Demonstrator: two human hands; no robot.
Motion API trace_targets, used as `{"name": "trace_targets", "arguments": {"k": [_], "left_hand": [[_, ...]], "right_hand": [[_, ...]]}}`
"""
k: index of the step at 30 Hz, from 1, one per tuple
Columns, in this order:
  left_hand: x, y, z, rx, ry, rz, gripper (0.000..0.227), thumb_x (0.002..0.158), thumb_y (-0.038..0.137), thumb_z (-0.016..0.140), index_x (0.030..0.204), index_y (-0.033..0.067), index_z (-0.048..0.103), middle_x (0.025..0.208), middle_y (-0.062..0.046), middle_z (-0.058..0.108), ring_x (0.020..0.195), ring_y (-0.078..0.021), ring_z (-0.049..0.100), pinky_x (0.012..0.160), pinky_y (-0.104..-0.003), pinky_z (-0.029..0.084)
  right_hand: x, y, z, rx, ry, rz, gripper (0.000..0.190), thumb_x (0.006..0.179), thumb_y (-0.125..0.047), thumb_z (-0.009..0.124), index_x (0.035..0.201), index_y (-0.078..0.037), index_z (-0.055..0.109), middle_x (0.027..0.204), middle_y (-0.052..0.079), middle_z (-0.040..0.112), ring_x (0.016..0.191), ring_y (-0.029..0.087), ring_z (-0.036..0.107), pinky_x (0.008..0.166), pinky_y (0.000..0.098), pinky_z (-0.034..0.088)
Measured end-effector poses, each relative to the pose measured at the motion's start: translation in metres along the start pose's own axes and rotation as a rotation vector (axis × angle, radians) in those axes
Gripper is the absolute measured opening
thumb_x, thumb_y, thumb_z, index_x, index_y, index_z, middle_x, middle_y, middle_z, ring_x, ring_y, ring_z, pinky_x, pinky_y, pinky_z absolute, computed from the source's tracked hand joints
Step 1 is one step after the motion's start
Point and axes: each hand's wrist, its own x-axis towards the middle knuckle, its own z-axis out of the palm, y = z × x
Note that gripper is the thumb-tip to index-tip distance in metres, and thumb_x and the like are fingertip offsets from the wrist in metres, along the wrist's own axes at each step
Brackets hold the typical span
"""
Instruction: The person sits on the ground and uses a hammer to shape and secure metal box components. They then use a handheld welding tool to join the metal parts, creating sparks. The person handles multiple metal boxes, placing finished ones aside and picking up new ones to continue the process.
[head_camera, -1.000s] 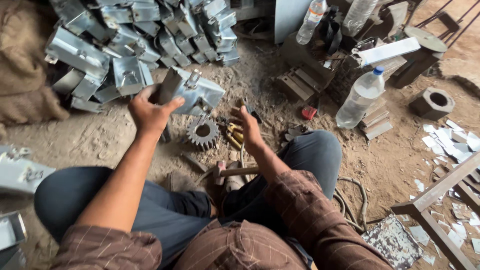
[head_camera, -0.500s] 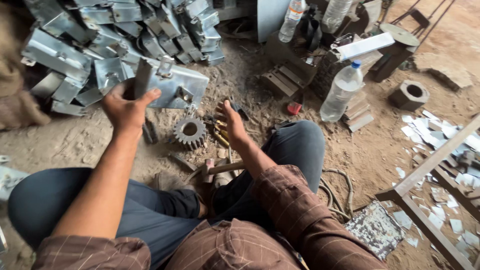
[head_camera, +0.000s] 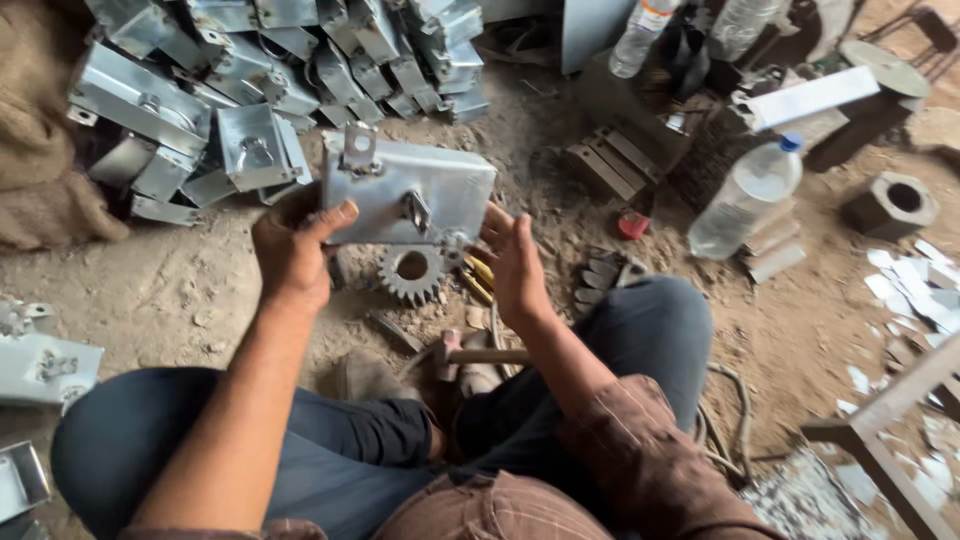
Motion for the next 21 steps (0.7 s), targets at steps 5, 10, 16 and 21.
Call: {"name": "trace_targets", "arguments": {"k": [5, 10, 16, 21], "left_hand": [[0.014, -0.019, -0.016, -0.115, -0.013, -0.075, 0.039, 0.081, 0.003, 0.084, 0.118, -0.0012, 0.072, 0.105, -0.009, 0.075, 0.094, -0.0176, 0.071, 0.085, -0.03, 0.059], [0.023, -0.039, -0.036, -0.338, -0.056, -0.133, 0.046, 0.083, 0.011, 0.084, 0.123, -0.0023, 0.066, 0.114, -0.01, 0.073, 0.103, -0.0222, 0.072, 0.094, -0.037, 0.061], [0.023, -0.074, -0.053, -0.573, -0.145, -0.206, 0.051, 0.094, 0.019, 0.073, 0.137, -0.0033, 0.058, 0.129, -0.016, 0.069, 0.12, -0.0293, 0.068, 0.106, -0.044, 0.054], [0.011, -0.103, -0.076, -0.68, -0.145, -0.292, 0.051, 0.095, 0.028, 0.065, 0.138, 0.0032, 0.058, 0.129, -0.014, 0.069, 0.118, -0.0313, 0.067, 0.104, -0.05, 0.053]], "right_hand": [[0.004, -0.016, -0.004, -0.245, 0.07, -0.237, 0.097, 0.097, -0.075, 0.039, 0.155, 0.003, 0.039, 0.15, 0.024, 0.053, 0.139, 0.036, 0.052, 0.115, 0.0531, 0.043], [0.002, -0.03, 0.003, -0.201, -0.061, -0.313, 0.093, 0.103, -0.072, 0.043, 0.154, 0.005, 0.045, 0.149, 0.022, 0.054, 0.141, 0.033, 0.051, 0.121, 0.0494, 0.04], [0.002, -0.042, 0.02, -0.286, -0.122, -0.393, 0.089, 0.104, -0.069, 0.05, 0.153, 0.005, 0.047, 0.156, 0.02, 0.045, 0.148, 0.031, 0.047, 0.125, 0.0489, 0.038], [-0.008, -0.05, 0.032, -0.398, -0.022, -0.37, 0.068, 0.095, -0.041, 0.076, 0.14, 0.008, 0.059, 0.147, 0.022, 0.056, 0.143, 0.031, 0.053, 0.122, 0.046, 0.039]]}}
